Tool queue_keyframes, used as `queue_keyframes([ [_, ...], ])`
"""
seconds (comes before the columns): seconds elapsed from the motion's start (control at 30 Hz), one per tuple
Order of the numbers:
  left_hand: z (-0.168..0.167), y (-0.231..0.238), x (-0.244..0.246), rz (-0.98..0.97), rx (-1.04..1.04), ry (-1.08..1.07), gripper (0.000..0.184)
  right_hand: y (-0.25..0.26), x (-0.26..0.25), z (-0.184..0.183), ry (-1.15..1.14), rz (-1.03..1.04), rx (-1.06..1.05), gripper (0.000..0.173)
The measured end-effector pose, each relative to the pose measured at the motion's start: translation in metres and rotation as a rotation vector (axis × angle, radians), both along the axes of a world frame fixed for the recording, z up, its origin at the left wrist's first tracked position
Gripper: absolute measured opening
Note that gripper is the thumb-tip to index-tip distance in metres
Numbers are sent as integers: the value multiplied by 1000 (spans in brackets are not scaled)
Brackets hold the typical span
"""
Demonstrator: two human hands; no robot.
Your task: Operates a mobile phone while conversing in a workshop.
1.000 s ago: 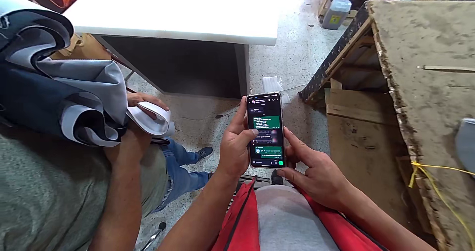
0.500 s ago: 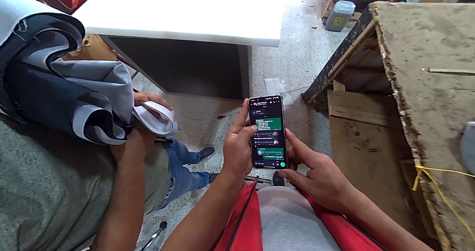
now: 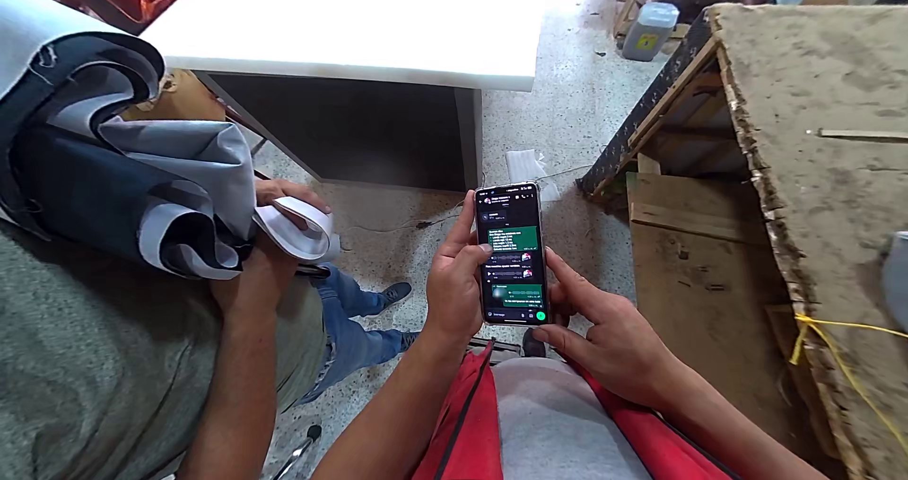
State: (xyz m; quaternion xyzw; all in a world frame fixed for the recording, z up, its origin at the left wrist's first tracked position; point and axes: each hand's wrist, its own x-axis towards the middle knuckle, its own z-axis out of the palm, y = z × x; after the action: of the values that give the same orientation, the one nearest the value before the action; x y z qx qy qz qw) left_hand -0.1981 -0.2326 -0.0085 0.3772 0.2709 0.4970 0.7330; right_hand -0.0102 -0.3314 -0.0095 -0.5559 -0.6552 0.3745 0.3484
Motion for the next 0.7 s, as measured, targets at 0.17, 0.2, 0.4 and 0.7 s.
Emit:
queue_keyframes([
  [0.17,1,-1,0,1,-17,27,62,-1,1,-2,-3,-4,5,83],
  [0.2,1,-1,0,2,-21,31,62,-1,1,-2,1,-2,2,84],
  [0.4,2,0,0,3,-13,19,63,0,1,0,6,12,-7,84],
  [0.7,3,8,-4,-89,-75,-17,57,8,42,42,-172,-136,179,83],
])
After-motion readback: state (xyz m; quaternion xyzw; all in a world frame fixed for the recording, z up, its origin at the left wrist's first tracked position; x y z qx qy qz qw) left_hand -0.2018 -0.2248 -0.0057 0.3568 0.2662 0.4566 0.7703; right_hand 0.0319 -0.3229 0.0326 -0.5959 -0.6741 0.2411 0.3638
